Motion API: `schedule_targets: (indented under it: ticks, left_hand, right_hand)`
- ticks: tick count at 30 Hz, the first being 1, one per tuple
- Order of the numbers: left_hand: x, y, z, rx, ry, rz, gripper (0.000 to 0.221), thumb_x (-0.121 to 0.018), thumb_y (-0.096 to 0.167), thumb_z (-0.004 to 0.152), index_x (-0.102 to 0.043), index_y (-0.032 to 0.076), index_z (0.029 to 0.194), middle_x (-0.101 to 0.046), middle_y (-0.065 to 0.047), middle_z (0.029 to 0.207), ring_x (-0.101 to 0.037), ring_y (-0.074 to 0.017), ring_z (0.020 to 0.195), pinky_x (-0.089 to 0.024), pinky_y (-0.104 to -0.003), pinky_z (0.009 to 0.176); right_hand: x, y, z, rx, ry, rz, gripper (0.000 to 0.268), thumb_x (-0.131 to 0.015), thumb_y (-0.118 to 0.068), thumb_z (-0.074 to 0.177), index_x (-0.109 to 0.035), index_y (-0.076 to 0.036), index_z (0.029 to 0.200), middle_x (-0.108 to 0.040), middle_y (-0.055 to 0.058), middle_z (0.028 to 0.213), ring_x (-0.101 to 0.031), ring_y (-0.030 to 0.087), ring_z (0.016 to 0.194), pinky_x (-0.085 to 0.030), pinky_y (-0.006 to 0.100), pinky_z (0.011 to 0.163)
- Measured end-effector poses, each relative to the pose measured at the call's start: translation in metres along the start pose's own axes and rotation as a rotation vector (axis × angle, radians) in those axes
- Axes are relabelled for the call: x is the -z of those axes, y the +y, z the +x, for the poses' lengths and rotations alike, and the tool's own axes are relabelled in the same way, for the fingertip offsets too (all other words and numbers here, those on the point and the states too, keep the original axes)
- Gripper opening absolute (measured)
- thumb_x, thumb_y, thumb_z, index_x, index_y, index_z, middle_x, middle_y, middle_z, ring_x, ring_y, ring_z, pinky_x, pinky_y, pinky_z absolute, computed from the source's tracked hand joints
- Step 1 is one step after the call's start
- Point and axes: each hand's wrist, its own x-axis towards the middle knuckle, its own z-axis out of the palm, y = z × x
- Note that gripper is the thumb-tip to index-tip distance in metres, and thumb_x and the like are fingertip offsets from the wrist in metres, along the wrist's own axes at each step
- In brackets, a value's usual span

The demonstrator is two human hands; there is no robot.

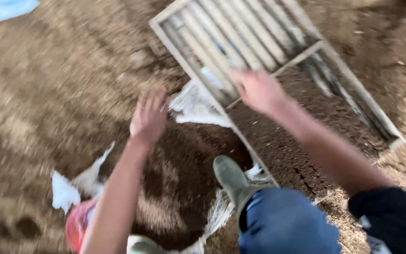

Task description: Filling small plastic bags with soil and pressing soil into a seedling tray for agricultural preparation.

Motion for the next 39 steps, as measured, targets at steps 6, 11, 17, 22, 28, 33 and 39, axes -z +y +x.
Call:
schedule_targets:
  ticks: [6,11,17,22,28,33,39]
  left_hand:
    - [-0.029,-0.072,-0.135,0.48,0.095,-0.123,0.027,-0.051,0.015,0.078,-0.053,0.012,0.105,-0.049,-0.012,0.092,-0.052,-0.0297,0.081,-0.041,-0.043,0.082]
    - [-0.078,-0.058,-0.202,0.687,-0.227,-0.536,0.008,-0.051,0.015,0.079,-0.054,0.013,0.087,-0.064,-0.007,0.077,-0.067,-0.031,0.07,-0.052,-0.042,0.06]
    - [-0.128,-0.018,-0.32,0.977,-0.229,-0.553,0.058,-0.05,0.015,0.076,-0.036,0.016,0.132,-0.049,-0.008,0.114,-0.051,-0.0278,0.106,-0.048,-0.043,0.081]
    - [-0.174,0.028,-0.393,1.251,-0.405,-0.471,0.046,-0.045,0.018,0.082,-0.044,0.012,0.127,-0.049,-0.008,0.118,-0.05,-0.0249,0.106,-0.047,-0.041,0.083]
    - [-0.206,0.042,-0.414,1.091,-0.774,-0.685,0.043,-0.067,0.034,0.078,-0.055,0.017,0.115,-0.051,-0.005,0.113,-0.05,-0.0253,0.111,-0.044,-0.047,0.086]
    - [-0.243,0.063,-0.403,1.076,-0.82,-0.628,0.016,-0.055,0.015,0.082,-0.067,0.017,0.092,-0.067,0.001,0.09,-0.063,-0.0221,0.093,-0.037,-0.05,0.089]
    - [-0.208,0.043,-0.398,1.15,-0.755,-0.617,0.02,-0.049,0.019,0.085,-0.069,0.017,0.084,-0.07,-0.002,0.083,-0.067,-0.0226,0.087,-0.04,-0.042,0.083]
  right_hand:
    - [0.113,-0.192,0.084,0.176,-0.57,-0.3,0.036,-0.045,-0.012,0.092,-0.048,-0.013,0.128,-0.058,0.015,0.114,-0.061,0.027,0.088,-0.051,0.042,0.083]
    - [-0.026,-0.274,0.096,0.239,-0.515,-0.202,0.014,-0.067,-0.019,0.068,-0.071,-0.012,0.08,-0.068,0.008,0.074,-0.064,0.03,0.071,-0.052,0.042,0.069]
    - [-0.18,-0.363,-0.025,0.375,-0.558,0.123,0.051,-0.057,-0.019,0.08,-0.047,-0.017,0.13,-0.045,0.012,0.133,-0.046,0.032,0.121,-0.041,0.048,0.096]
    - [-0.209,-0.365,-0.051,0.298,-0.566,0.325,0.045,-0.054,-0.015,0.084,-0.045,-0.015,0.128,-0.043,0.013,0.128,-0.048,0.035,0.116,-0.043,0.05,0.092]
    - [-0.186,-0.356,-0.043,0.162,-0.62,0.451,0.036,-0.054,-0.011,0.086,-0.05,-0.005,0.122,-0.044,0.022,0.123,-0.047,0.039,0.117,-0.042,0.048,0.096]
    - [-0.185,-0.349,-0.046,0.088,-0.7,0.469,0.035,-0.056,-0.017,0.086,-0.052,-0.009,0.119,-0.043,0.02,0.123,-0.05,0.036,0.116,-0.043,0.045,0.097]
    - [-0.185,-0.351,-0.04,0.099,-0.813,0.486,0.037,-0.051,-0.014,0.088,-0.047,-0.004,0.123,-0.043,0.025,0.124,-0.051,0.038,0.114,-0.044,0.046,0.096]
